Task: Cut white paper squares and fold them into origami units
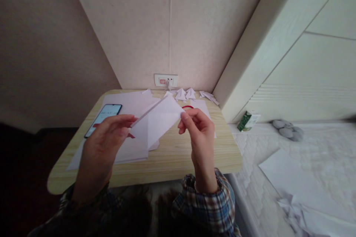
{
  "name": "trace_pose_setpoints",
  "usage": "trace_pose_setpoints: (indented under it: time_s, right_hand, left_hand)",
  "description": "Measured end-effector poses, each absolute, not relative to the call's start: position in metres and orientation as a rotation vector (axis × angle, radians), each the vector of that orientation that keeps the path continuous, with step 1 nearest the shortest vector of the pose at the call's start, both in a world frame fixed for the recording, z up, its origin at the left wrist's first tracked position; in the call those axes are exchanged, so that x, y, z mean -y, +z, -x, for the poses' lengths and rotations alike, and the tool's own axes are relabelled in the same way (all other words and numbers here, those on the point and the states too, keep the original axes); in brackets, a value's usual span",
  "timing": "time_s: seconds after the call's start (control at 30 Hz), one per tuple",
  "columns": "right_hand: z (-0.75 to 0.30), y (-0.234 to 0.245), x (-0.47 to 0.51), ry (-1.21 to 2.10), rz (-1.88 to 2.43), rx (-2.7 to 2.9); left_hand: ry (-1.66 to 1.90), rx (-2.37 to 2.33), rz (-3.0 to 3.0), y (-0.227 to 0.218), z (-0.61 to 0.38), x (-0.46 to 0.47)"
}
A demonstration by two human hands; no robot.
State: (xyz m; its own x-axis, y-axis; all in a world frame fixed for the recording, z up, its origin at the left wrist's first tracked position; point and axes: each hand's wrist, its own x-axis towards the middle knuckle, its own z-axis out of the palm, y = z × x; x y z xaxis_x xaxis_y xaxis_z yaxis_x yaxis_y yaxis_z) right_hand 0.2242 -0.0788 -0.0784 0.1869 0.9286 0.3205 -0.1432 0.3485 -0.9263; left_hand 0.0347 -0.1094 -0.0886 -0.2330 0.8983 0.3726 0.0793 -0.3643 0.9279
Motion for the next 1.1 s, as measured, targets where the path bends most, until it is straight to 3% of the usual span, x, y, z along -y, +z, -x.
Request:
trace_pose_setpoints:
  time_s: [1.1]
  right_hand:
    - [-0.215,-0.119,0.092,1.150,0.876,1.033]
  left_hand:
    - [1.711,-1.216,-1.262,-0.100,-0.022,0.114]
